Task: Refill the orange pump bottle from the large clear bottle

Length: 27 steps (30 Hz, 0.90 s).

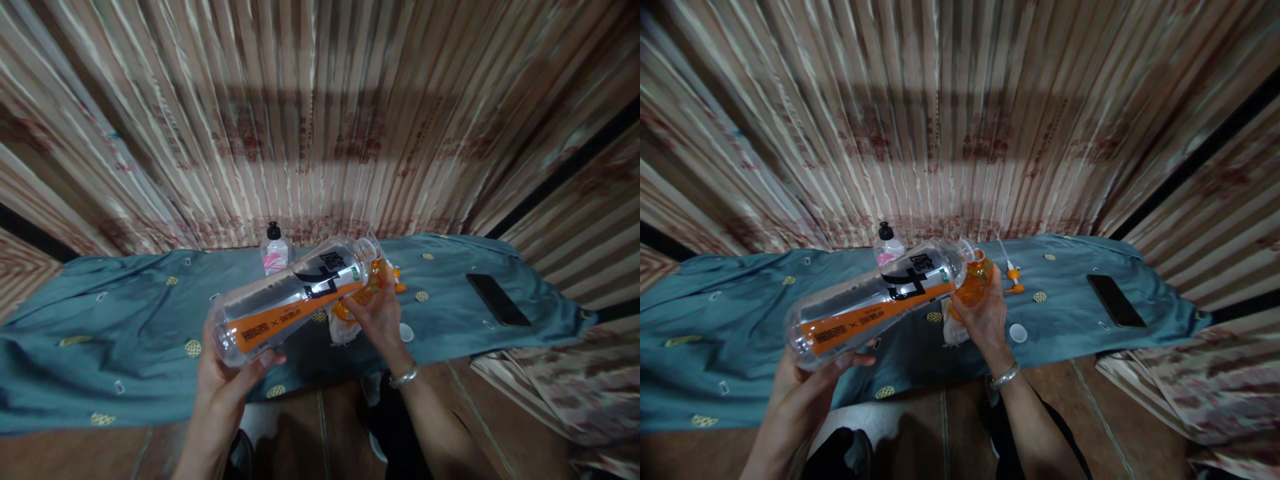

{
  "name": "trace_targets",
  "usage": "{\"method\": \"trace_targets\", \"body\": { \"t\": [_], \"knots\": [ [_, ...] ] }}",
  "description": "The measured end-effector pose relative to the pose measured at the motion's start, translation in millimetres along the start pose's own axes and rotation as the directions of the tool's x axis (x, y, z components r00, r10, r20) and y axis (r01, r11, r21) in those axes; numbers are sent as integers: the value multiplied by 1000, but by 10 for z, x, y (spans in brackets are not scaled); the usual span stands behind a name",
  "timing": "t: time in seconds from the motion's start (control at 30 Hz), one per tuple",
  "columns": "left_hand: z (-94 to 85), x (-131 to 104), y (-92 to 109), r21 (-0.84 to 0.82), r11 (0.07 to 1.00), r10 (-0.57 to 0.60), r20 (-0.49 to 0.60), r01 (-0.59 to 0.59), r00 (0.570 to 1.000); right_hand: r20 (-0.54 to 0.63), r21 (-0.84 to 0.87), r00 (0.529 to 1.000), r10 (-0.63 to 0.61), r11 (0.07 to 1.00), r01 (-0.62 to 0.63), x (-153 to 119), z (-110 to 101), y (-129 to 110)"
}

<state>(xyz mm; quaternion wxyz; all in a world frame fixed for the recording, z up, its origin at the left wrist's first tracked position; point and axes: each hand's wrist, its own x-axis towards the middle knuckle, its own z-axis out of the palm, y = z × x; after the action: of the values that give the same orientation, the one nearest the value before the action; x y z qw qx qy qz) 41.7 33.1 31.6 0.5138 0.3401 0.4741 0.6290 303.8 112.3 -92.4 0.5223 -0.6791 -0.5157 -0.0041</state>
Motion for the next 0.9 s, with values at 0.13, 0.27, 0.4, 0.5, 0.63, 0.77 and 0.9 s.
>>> {"method": "trace_targets", "body": {
  "t": [0.13,0.27,0.4,0.5,0.63,0.77,0.9],
  "knots": [
    [-13,17,-8,16,1000,-3,-1,3,1000,3,17,1000,20,1000,-20,1,0,-2],
    [-27,24,-29,13,1000,6,-12,-6,1000,14,23,1000,22,999,-22,-1,-13,-2],
    [-10,7,-21,5,1000,4,1,-4,1000,18,20,1000,18,1000,-19,5,-16,6],
    [1,5,-13,5,1000,18,-6,-18,1000,9,24,1000,10,1000,-10,11,-10,15],
    [-6,22,-26,-10,1000,8,-11,-8,1000,9,29,1000,4,1000,-5,9,-7,14],
    [-18,31,-44,-17,1000,24,-13,-24,1000,6,40,1000,26,999,-26,6,-8,-15],
    [-16,29,-41,-6,999,39,-4,-39,999,9,53,999,35,998,-36,12,-8,-31]
  ]
}}
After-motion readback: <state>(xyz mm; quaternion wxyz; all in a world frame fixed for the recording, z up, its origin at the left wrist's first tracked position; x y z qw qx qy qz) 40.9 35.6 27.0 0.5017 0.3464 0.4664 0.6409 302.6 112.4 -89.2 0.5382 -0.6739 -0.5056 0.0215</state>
